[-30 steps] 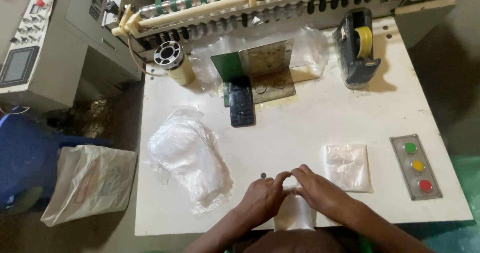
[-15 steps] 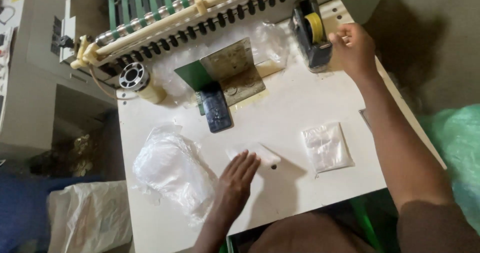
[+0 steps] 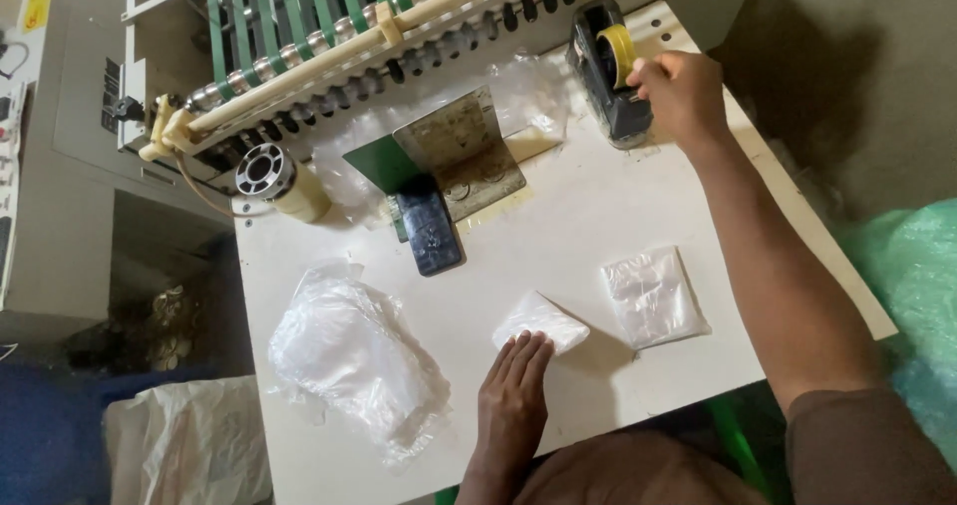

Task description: The person is folding white plastic bags and packing them into clear plastic sleeves at a workbench in a factory setting.

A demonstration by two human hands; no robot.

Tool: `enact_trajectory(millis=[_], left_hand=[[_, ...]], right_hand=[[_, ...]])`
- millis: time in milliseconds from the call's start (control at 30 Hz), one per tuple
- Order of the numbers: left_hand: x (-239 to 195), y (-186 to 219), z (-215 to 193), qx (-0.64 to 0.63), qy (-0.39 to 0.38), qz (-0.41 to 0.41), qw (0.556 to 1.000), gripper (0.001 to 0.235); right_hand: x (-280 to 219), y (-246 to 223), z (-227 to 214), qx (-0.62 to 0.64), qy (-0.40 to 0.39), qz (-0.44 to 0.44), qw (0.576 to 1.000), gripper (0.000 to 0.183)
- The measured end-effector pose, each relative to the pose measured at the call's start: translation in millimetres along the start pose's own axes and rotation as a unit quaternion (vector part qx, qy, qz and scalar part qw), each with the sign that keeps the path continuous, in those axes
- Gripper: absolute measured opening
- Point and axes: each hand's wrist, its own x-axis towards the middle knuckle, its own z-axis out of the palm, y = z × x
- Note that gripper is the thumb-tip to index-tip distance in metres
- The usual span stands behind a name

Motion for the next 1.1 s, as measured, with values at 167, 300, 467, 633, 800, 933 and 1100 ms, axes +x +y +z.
enact_trajectory(millis=[167,300,467,633,800,933,1100], left_hand=[[12.1,3.0,9.8,-0.004,0.025,0.003,1.000,0.036],[21.8,6.3,19.4,-0.019,0.037,0.022,0.999,0.037],[40.4,14.5,33.0,-0.039,0.083,0.059,0.994,0.014],[48.5,20.8,33.8,0.077,0.059,0.046,0.994,0.015],[47.3,31.9,25.8,0.004,-0.012,0.036,0.999,0.031],[69.0,54.7,-15.3,-0.176,0.029,-0.072,0.981,0.016],[88.5,55.5,-27.0,-0.412,-0.052,-0.270,0.869,0.029]], right_hand=[[-27.9,64.8,18.3,-0.127,-0.074,0.071,0.987,0.036],[-108.2,16.0,11.3,0.003,-0.174,0.086,0.981,0.043],[-218.3,-27.5,22.0,0.043,-0.240,0.091,0.966,0.026],[-268.2,3.8,21.4,-0.027,-0.289,0.175,0.941,0.016],[-293.5,30.8,28.2,0.158,-0.148,0.071,0.974,0.018],[-290.4,57.9,32.9,0.079,-0.089,0.011,0.993,0.057],[-285.3,95.1,17.1,0.206,-0.167,0.111,0.958,0.038]])
